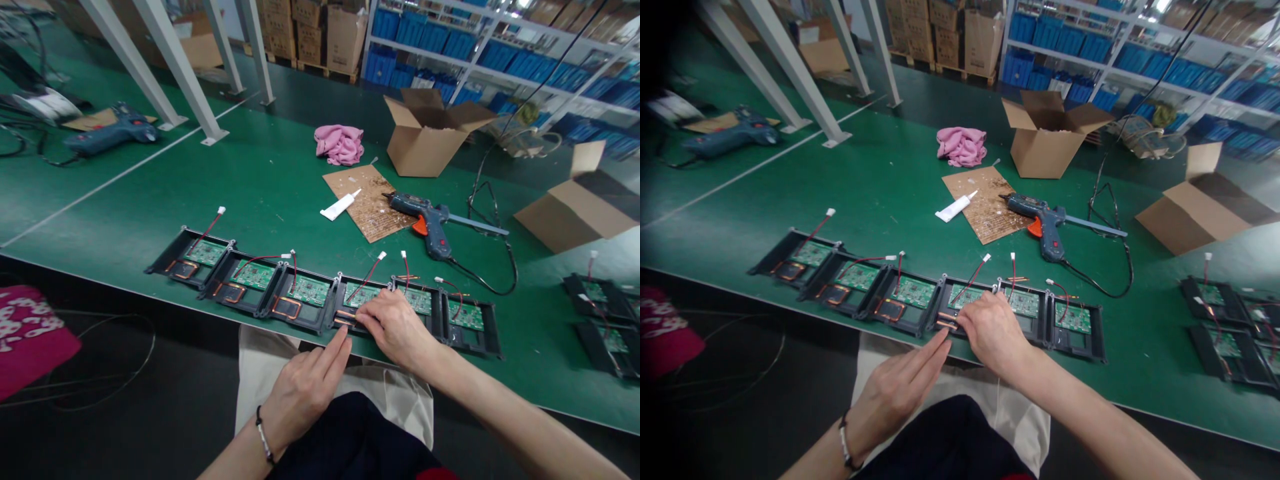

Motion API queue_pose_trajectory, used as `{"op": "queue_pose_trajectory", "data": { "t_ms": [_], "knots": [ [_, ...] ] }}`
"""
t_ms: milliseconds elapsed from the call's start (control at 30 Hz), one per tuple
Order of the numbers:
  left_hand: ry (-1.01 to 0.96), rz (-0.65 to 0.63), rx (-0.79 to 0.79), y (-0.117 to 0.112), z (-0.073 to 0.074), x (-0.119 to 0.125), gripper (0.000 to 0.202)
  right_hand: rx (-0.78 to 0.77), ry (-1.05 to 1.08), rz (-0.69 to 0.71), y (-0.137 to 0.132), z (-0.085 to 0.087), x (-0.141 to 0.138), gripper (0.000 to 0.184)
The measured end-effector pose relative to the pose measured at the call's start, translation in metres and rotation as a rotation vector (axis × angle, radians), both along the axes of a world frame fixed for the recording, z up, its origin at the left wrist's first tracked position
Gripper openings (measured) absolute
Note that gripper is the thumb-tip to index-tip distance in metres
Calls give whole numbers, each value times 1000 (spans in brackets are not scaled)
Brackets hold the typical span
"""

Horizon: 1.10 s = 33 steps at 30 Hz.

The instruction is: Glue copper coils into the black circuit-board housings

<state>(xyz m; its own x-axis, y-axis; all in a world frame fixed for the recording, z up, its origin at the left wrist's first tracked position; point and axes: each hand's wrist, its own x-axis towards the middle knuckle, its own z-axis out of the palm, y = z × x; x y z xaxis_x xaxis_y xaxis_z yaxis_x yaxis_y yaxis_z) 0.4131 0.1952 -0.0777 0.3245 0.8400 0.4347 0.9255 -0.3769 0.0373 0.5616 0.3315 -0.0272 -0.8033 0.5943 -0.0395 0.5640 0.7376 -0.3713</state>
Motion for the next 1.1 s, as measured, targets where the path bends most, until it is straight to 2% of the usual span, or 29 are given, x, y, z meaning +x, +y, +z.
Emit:
{"op": "queue_pose_trajectory", "data": {
  "t_ms": [233,367,600,767,900,1100],
  "knots": [
    [57,121,-89,10,13,9,18,70,-54,-81,-2,-4,-6,20],
    [122,140,-174,19,21,13,10,130,-58,-83,-3,-8,-8,21],
    [181,179,-249,23,24,16,9,190,6,25,-8,-8,5,21],
    [186,221,-321,20,25,20,15,203,167,195,-14,-8,25,27],
    [207,233,-327,18,24,21,22,217,98,294,-17,-10,33,35],
    [217,231,-300,17,18,23,27,259,48,302,-19,-9,32,37]
  ]
}}
